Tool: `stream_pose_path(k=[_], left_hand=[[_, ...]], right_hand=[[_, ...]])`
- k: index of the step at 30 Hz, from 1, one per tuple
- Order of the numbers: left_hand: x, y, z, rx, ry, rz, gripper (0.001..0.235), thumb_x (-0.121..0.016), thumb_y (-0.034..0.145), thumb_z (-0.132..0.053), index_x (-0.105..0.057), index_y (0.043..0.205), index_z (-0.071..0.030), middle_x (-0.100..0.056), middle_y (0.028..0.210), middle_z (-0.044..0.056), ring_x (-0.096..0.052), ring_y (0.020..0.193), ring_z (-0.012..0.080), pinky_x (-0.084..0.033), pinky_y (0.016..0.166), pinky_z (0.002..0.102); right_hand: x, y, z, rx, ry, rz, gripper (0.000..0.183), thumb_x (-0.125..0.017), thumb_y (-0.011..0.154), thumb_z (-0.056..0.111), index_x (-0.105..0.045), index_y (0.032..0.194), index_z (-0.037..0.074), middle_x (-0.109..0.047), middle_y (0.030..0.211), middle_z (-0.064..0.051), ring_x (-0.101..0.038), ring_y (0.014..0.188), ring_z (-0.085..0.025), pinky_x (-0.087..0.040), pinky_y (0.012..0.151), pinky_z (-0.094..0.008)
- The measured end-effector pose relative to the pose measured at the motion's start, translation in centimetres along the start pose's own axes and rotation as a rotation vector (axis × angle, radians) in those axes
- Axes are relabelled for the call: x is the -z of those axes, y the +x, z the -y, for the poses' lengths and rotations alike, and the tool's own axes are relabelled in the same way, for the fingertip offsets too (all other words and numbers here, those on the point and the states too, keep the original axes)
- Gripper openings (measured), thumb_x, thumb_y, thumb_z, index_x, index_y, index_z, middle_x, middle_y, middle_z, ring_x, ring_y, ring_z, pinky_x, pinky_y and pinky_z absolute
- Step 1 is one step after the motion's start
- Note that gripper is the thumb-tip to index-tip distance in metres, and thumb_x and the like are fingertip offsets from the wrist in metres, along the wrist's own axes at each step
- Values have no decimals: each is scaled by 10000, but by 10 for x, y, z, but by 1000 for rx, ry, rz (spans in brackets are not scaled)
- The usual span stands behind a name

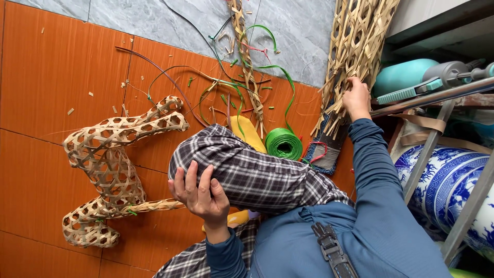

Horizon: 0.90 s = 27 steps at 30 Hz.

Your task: Assembling and trimming woven bamboo animal figures using scissors and string

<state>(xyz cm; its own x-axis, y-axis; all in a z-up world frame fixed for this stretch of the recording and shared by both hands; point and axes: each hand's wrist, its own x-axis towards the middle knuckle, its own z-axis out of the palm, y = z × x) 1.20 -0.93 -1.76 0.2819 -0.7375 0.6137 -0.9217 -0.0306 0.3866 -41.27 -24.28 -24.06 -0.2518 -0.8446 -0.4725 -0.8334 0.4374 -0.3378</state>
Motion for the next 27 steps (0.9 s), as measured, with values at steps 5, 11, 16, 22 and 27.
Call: stream_pose_path(k=[5,11,16,22,27], left_hand=[[-2,-4,3,-2,3,-8,325,-585,1111,-317,-858,1160,-148,-762,1379,166,-597,1393,416,-303,1258,572],[-3,-3,2,-5,-5,-13,324,-586,1107,-316,-858,1168,-150,-761,1384,165,-598,1394,415,-297,1259,560],[-3,-2,1,-8,17,-23,324,-593,1099,-317,-863,1159,-149,-769,1368,167,-612,1380,422,-311,1254,560],[0,0,2,-1,15,-17,334,-581,1107,-316,-860,1164,-142,-761,1378,167,-605,1390,415,-282,1278,546],[1,-4,-2,11,22,-16,317,-598,1087,-313,-867,1124,-149,-778,1337,161,-624,1368,414,-283,1281,556]], right_hand=[[-3,11,-20,-56,53,-61,328,-550,982,48,-622,1277,174,-681,1278,-253,-670,1229,-512,-525,1064,-574],[-10,14,-30,-38,-83,-187,75,-675,994,51,-621,1046,48,-465,1466,-276,-599,1257,-604,-509,1155,-593],[-32,32,-40,257,-263,-428,230,-867,947,-38,-671,1058,-81,-352,1619,-298,-424,1438,-538,-549,1117,-625],[-34,28,4,343,-501,-494,379,-925,928,54,-776,1242,-99,-483,1513,-233,-422,1432,-426,-519,1041,-566],[-99,18,65,773,-128,-182,123,-743,967,69,-784,1082,61,-716,1058,-160,-719,1058,-373,-564,949,-471]])
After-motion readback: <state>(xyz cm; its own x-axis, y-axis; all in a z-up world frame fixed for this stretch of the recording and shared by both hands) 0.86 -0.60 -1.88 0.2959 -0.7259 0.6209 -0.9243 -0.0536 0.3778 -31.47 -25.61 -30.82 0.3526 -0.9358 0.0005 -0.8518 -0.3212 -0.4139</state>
